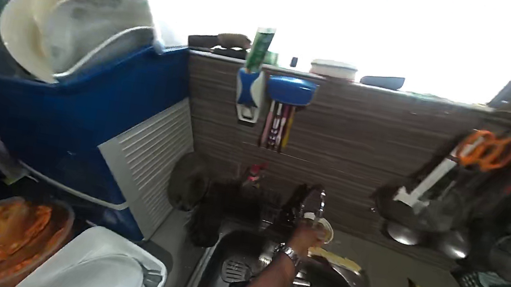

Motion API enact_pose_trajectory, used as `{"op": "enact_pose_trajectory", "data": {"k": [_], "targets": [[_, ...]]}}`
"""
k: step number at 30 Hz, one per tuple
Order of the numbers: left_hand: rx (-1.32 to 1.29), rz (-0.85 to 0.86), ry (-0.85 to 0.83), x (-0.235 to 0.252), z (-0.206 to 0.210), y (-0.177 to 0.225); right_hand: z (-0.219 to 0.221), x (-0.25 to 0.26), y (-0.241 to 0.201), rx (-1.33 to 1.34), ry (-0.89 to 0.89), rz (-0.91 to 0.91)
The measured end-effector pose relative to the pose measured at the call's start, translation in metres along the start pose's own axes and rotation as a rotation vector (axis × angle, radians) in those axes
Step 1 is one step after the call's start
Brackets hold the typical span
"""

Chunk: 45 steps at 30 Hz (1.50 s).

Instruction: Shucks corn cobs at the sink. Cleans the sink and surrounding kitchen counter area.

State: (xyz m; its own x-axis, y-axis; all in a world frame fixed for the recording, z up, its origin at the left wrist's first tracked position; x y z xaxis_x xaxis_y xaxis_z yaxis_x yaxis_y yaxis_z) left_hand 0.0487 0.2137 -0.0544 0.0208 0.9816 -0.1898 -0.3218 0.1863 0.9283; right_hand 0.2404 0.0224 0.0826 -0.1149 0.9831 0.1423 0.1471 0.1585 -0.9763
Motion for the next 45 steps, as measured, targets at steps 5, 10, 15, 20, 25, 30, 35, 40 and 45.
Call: {"op": "enact_pose_trajectory", "data": {"k": [5, 10, 15, 20, 25, 30, 35, 40, 45], "targets": [[0.064, 0.111, 0.003, -0.009, -0.025, 0.021, 0.098, 0.114, 0.046, -0.06, -0.004, 0.178], [-0.104, 0.022, 0.104, -0.001, -0.06, 0.007, 0.139, 0.191, 0.099, 0.252, 0.148, 0.392], [-0.635, -0.029, 0.038, -0.003, -0.031, -0.002, 0.154, 0.21, 0.122, 0.501, 0.174, 0.436], [-0.518, -0.033, 0.027, -0.008, -0.018, -0.029, 0.136, 0.183, 0.081, -0.563, -0.012, 0.208], [0.569, 0.286, 0.021, 0.0, -0.041, -0.002, 0.125, 0.147, 0.058, -0.658, -0.021, 0.089], [0.222, 0.372, 0.121, -0.019, -0.047, 0.02, 0.137, 0.149, 0.058, -0.685, -0.032, 0.051], [0.284, 0.41, 0.192, -0.026, -0.059, 0.01, 0.145, 0.164, 0.051, -0.797, -0.056, 0.014], [0.035, 0.021, 0.159, -0.025, -0.046, -0.022, 0.113, 0.17, 0.063, -0.392, 0.098, 0.225], [-0.195, 0.025, 0.104, -0.04, -0.03, -0.017, 0.107, 0.165, 0.07, -0.145, 0.066, 0.272]]}}
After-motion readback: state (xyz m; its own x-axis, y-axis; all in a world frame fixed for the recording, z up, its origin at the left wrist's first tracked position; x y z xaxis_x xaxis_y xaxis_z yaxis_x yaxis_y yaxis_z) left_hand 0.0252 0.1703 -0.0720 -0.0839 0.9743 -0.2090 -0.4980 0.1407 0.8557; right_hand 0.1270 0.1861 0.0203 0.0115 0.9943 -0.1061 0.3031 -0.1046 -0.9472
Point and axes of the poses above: each hand's wrist, its own x-axis towards the middle knuckle, its own z-axis out of the palm, y = z × x, the point moved 10 cm from there along x, towards the middle knuckle, and after that the axes turned 7 degrees about z, right-handed, at the moved point
